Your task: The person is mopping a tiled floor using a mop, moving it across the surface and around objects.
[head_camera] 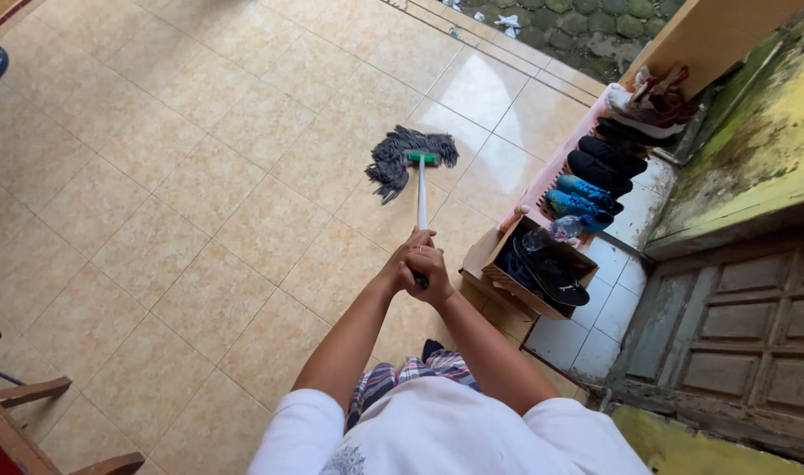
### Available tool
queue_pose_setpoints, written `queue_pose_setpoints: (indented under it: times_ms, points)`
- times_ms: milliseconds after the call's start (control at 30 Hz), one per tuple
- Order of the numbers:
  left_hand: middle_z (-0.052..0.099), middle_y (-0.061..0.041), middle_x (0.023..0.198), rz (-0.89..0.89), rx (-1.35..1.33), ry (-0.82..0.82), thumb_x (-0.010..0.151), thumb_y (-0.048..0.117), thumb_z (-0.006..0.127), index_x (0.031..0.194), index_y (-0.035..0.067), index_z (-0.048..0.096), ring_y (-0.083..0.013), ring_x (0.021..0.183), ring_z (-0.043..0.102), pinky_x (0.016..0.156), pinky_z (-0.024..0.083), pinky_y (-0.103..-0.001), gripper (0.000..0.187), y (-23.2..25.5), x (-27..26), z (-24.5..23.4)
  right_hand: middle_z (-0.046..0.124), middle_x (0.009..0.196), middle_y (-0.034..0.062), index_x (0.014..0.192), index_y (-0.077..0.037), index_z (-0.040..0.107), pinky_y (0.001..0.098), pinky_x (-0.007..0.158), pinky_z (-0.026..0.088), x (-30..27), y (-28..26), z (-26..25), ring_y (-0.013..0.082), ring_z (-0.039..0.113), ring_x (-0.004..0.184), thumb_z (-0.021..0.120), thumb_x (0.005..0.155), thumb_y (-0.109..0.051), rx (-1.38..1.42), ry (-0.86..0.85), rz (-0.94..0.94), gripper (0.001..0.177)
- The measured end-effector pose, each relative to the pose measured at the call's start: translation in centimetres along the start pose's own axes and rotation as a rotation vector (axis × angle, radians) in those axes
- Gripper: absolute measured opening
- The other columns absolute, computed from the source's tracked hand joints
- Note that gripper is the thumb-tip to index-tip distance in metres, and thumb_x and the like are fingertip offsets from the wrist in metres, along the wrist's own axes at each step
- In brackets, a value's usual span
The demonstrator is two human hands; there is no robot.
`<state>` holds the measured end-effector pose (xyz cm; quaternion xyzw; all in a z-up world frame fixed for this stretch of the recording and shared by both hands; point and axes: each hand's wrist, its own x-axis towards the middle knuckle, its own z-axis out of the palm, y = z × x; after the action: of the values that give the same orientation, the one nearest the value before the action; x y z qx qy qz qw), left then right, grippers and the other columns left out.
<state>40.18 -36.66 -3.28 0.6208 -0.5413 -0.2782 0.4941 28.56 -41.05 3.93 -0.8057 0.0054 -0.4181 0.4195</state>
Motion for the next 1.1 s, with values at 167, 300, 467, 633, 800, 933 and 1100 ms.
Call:
queue_pose_setpoints:
  times_ms: [167, 300, 467, 633, 800, 933, 1100]
  points:
    - [0.068, -0.012, 0.096, -0.024, 0.254, 0.083, 0.089, 0.024, 0.073, 0.103, 0.005, 0.061, -0.0324, 0.090, 0.066, 0.078, 0.055, -0.039, 0.027, 3.1, 0.2, 3.0, 0.047, 0.064, 0.0146, 0.065, -0.001, 0.045, 0.0403, 0.060, 0.041, -1.2, -1.2, -3.0, 0.0328, 0.050, 0.059, 0.065, 0.081, 0.004, -0.015, -0.020, -0.048, 0.025]
    - [0.069, -0.007, 0.091, -0.040, 0.446, -0.053, 0.082, 0.022, 0.064, 0.090, 0.014, 0.061, -0.0318, 0.087, 0.069, 0.072, 0.056, -0.041, 0.012, 12.0, 0.6, 2.3, 0.049, 0.061, 0.0133, 0.065, -0.001, 0.048, 0.0384, 0.056, 0.041, 0.7, -6.9, -8.6, 0.0306, 0.052, 0.055, 0.065, 0.081, 0.003, 0.089, -0.007, 0.107, 0.023]
    - [0.068, -0.007, 0.095, -0.030, 0.468, -0.069, 0.080, 0.023, 0.064, 0.090, 0.013, 0.058, -0.0320, 0.095, 0.068, 0.076, 0.056, -0.042, 0.016, 12.4, 3.0, 4.2, 0.052, 0.064, 0.0123, 0.068, -0.001, 0.052, 0.0381, 0.057, 0.043, 2.3, -6.2, -10.5, 0.0306, 0.055, 0.057, 0.062, 0.082, 0.000, 0.053, 0.117, 0.038, 0.017]
    - [0.067, -0.011, 0.111, 0.195, 0.455, -0.009, 0.081, 0.020, 0.063, 0.094, 0.011, 0.060, -0.0323, 0.112, 0.062, 0.098, 0.044, -0.046, 0.016, 1.9, 7.4, 3.7, 0.050, 0.063, 0.0138, 0.066, -0.001, 0.050, 0.0400, 0.056, 0.041, 2.1, 3.1, -7.9, 0.0326, 0.053, 0.057, 0.064, 0.082, 0.001, -0.004, 0.060, -0.070, 0.021]
    - [0.069, -0.006, 0.102, -0.039, 0.401, -0.114, 0.088, 0.021, 0.058, 0.093, 0.013, 0.060, -0.0296, 0.104, 0.066, 0.102, 0.048, -0.042, 0.010, 2.2, 9.6, 1.8, 0.048, 0.062, 0.0151, 0.064, 0.000, 0.044, 0.0404, 0.056, 0.039, 3.9, 4.5, -7.6, 0.0339, 0.050, 0.056, 0.066, 0.081, 0.001, -0.006, 0.023, -0.034, 0.027]
    - [0.069, -0.006, 0.093, 0.016, 0.454, -0.132, 0.076, 0.023, 0.066, 0.086, 0.013, 0.061, -0.0327, 0.099, 0.066, 0.087, 0.053, -0.042, 0.015, 9.3, 10.8, -0.1, 0.052, 0.065, 0.0140, 0.069, 0.000, 0.050, 0.0379, 0.058, 0.042, 7.0, 0.7, -10.4, 0.0320, 0.055, 0.059, 0.065, 0.086, -0.001, 0.030, 0.069, 0.066, 0.022]
    - [0.069, -0.005, 0.096, 0.034, 0.520, -0.226, 0.075, 0.020, 0.066, 0.088, 0.014, 0.061, -0.0328, 0.100, 0.067, 0.078, 0.055, -0.043, 0.015, 7.0, 15.9, -2.5, 0.055, 0.065, 0.0113, 0.069, -0.002, 0.052, 0.0365, 0.059, 0.044, 10.9, 5.0, -9.7, 0.0286, 0.057, 0.059, 0.062, 0.089, -0.003, 0.115, 0.125, 0.008, 0.023]
